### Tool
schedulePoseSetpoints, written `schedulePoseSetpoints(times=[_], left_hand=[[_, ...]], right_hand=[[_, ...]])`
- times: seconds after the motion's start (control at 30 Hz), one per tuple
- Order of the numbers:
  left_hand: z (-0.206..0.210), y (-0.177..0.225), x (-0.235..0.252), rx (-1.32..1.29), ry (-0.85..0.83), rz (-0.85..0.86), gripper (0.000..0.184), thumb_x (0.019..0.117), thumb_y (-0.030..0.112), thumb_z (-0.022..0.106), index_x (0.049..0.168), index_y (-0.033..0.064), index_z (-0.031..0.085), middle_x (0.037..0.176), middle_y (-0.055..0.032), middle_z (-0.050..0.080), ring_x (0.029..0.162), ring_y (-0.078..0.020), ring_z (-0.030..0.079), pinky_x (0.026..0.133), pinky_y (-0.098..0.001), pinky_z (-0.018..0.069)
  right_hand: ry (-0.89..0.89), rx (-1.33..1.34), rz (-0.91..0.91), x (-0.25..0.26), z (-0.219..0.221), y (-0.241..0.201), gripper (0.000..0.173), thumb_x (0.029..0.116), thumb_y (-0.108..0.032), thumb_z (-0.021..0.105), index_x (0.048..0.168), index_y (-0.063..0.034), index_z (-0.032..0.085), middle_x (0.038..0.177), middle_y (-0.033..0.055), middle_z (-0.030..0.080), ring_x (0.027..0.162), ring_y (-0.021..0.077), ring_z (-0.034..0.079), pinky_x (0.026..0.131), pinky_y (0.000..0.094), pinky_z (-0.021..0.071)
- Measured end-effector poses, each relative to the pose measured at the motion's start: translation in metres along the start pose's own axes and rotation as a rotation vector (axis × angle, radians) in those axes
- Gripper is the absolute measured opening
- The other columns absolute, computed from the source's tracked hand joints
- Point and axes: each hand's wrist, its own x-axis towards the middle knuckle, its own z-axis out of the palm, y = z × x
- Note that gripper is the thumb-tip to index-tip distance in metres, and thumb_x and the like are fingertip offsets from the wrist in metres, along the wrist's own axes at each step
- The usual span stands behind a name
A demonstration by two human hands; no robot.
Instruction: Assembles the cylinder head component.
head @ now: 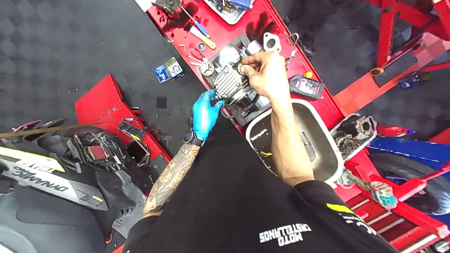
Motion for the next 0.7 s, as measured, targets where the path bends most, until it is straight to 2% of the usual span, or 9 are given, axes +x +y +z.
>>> schedulePoseSetpoints(times=[0.1, 0.17, 0.27, 0.33, 0.4, 0.47, 0.53, 0.6, 0.7], left_hand=[[-0.005, 0.003, 0.001, -0.066, -0.041, -0.058, 0.052, 0.0927, 0.032, 0.078, 0.133, 0.0046, 0.062, 0.115, -0.01, 0.073, 0.101, -0.0173, 0.072, 0.094, -0.0385, 0.0596], [-0.011, 0.009, 0.003, -0.101, -0.143, -0.153, 0.045, 0.1003, 0.039, 0.067, 0.131, 0.0061, 0.063, 0.108, -0.0086, 0.074, 0.093, -0.0163, 0.072, 0.089, -0.0395, 0.0592], [-0.018, 0.015, 0.01, 0.002, -0.165, -0.12, 0.037, 0.1015, 0.037, 0.066, 0.123, 0.0075, 0.066, 0.099, -0.0085, 0.073, 0.086, -0.0192, 0.071, 0.083, -0.0425, 0.059], [-0.017, 0.015, 0.008, 0.082, -0.12, -0.025, 0.039, 0.0963, 0.032, 0.074, 0.123, 0.0052, 0.065, 0.101, -0.0097, 0.074, 0.09, -0.0208, 0.073, 0.086, -0.0429, 0.0606], [-0.01, 0.009, 0.008, 0.115, -0.046, 0.074, 0.047, 0.0925, 0.028, 0.078, 0.129, 0.0003, 0.065, 0.113, -0.0144, 0.074, 0.103, -0.0262, 0.073, 0.096, -0.0457, 0.0583], [-0.007, 0.003, 0.005, 0.062, -0.022, 0.061, 0.051, 0.0917, 0.028, 0.079, 0.131, 0.0009, 0.064, 0.117, -0.0133, 0.073, 0.107, -0.024, 0.072, 0.098, -0.0433, 0.058], [-0.012, 0.005, 0.004, -0.047, -0.133, -0.104, 0.044, 0.0968, 0.034, 0.073, 0.13, 0.0071, 0.063, 0.11, -0.0072, 0.074, 0.096, -0.0163, 0.073, 0.089, -0.0387, 0.0606], [-0.02, 0.009, 0.011, -0.155, -0.314, -0.246, 0.041, 0.1041, 0.041, 0.06, 0.126, 0.0073, 0.064, 0.106, -0.0087, 0.074, 0.092, -0.0184, 0.073, 0.088, -0.0424, 0.0605], [-0.029, 0.016, 0.018, -0.082, -0.401, -0.256, 0.039, 0.1044, 0.042, 0.059, 0.119, 0.007, 0.066, 0.099, -0.01, 0.074, 0.087, -0.0213, 0.073, 0.083, -0.0458, 0.0605]], right_hand=[[0.004, 0.013, 0.012, 0.0, -0.001, 0.0, 0.022, 0.0929, -0.025, 0.067, 0.109, -0.0149, 0.078, 0.099, 0.0005, 0.077, 0.087, 0.0105, 0.071, 0.083, 0.0366, 0.0577], [0.005, 0.015, -0.01, -0.001, -0.001, 0.002, 0.023, 0.0943, -0.026, 0.066, 0.111, -0.0145, 0.078, 0.101, 0.0012, 0.077, 0.09, 0.0115, 0.071, 0.085, 0.0378, 0.0569], [0.022, -0.006, -0.047, -0.001, 0.001, 0.001, 0.023, 0.0943, -0.024, 0.065, 0.11, -0.0137, 0.078, 0.103, 0.0034, 0.076, 0.092, 0.0145, 0.071, 0.085, 0.0399, 0.0563], [0.032, -0.021, -0.039, -0.004, 0.003, 0.0, 0.023, 0.0936, -0.023, 0.064, 0.108, -0.0135, 0.078, 0.102, 0.0034, 0.076, 0.093, 0.015, 0.071, 0.086, 0.0402, 0.0563], [0.04, -0.018, -0.029, -0.003, 0.003, 0.0, 0.023, 0.0938, -0.024, 0.064, 0.108, -0.0133, 0.078, 0.103, 0.003, 0.076, 0.093, 0.0138, 0.071, 0.086, 0.0388, 0.0564], [0.043, -0.003, -0.037, -0.003, 0.004, 0.001, 0.023, 0.0945, -0.025, 0.065, 0.109, -0.0127, 0.078, 0.103, 0.0034, 0.077, 0.093, 0.013, 0.071, 0.087, 0.0372, 0.0562], [0.045, 0.011, -0.044, -0.004, 0.005, 0.003, 0.024, 0.0954, -0.026, 0.066, 0.111, -0.0132, 0.078, 0.105, 0.0041, 0.076, 0.095, 0.0138, 0.07, 0.089, 0.0375, 0.0556], [0.06, 0.016, -0.072, -0.003, 0.005, 0.007, 0.023, 0.0952, -0.026, 0.065, 0.11, -0.0139, 0.079, 0.105, 0.005, 0.075, 0.095, 0.0153, 0.07, 0.088, 0.0385, 0.0551], [0.012, 0.013, -0.127, -0.002, 0.001, 0.01, 0.025, 0.095, -0.027, 0.066, 0.112, -0.014, 0.078, 0.104, 0.0063, 0.073, 0.091, 0.0169, 0.067, 0.085, 0.0391, 0.0531]])
